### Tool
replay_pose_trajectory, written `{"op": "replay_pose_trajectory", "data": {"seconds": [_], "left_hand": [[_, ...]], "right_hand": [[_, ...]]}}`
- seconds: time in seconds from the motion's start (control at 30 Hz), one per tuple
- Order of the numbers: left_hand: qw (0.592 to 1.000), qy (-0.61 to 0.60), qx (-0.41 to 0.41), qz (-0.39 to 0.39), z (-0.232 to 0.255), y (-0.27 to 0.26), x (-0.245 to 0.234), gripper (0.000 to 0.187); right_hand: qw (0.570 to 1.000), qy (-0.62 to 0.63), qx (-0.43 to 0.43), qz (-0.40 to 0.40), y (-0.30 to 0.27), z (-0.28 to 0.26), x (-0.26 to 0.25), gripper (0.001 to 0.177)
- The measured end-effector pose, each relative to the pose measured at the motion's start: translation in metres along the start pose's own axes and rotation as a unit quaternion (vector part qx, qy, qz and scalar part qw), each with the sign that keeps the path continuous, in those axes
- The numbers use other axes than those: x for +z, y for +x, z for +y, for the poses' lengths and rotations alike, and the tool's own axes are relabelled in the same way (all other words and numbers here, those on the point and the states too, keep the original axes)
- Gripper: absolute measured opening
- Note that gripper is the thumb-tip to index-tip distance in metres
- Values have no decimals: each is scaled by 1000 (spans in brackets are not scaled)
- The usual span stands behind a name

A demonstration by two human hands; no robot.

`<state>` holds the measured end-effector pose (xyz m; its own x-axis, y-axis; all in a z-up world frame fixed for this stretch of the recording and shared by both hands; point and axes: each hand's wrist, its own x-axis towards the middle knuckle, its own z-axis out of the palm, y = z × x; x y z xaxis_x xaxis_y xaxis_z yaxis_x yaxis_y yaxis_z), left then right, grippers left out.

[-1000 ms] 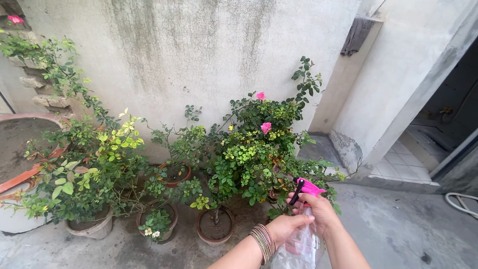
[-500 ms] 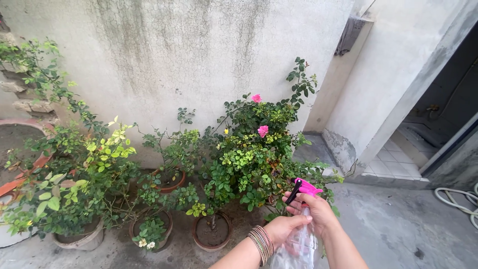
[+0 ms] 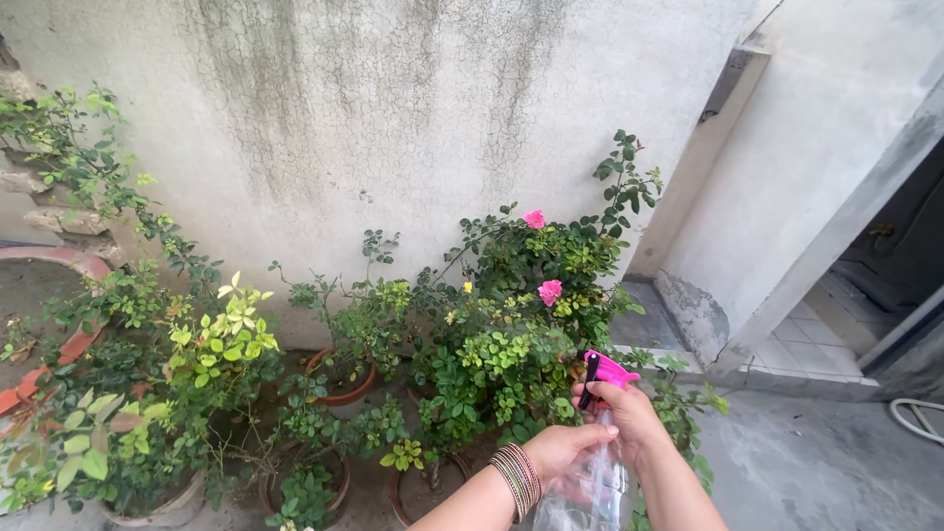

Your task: The person uses a handheld spray bottle to mist water onto a row of potted plants, including several rose bushes with pink flowers.

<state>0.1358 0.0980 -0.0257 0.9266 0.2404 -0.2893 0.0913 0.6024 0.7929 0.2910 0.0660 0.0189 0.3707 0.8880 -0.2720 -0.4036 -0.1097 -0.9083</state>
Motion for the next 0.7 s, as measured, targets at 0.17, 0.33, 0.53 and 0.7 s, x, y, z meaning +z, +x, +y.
{"op": "replay_pose_trajectory", "data": {"seconds": [0.17,0.33,0.53,0.7], "left_hand": [[999,36,7,29,23,-13,-23,55],[999,17,-12,30,39,-12,-44,58],[999,26,-10,17,57,-21,-67,59],[999,29,-10,35,70,-32,-84,59]], "right_hand": [[1000,28,4,7,23,3,25,18],[998,54,15,-5,20,-14,62,23],[999,51,9,-18,48,-10,78,25],[1000,-22,-1,-13,79,4,84,20]]}}
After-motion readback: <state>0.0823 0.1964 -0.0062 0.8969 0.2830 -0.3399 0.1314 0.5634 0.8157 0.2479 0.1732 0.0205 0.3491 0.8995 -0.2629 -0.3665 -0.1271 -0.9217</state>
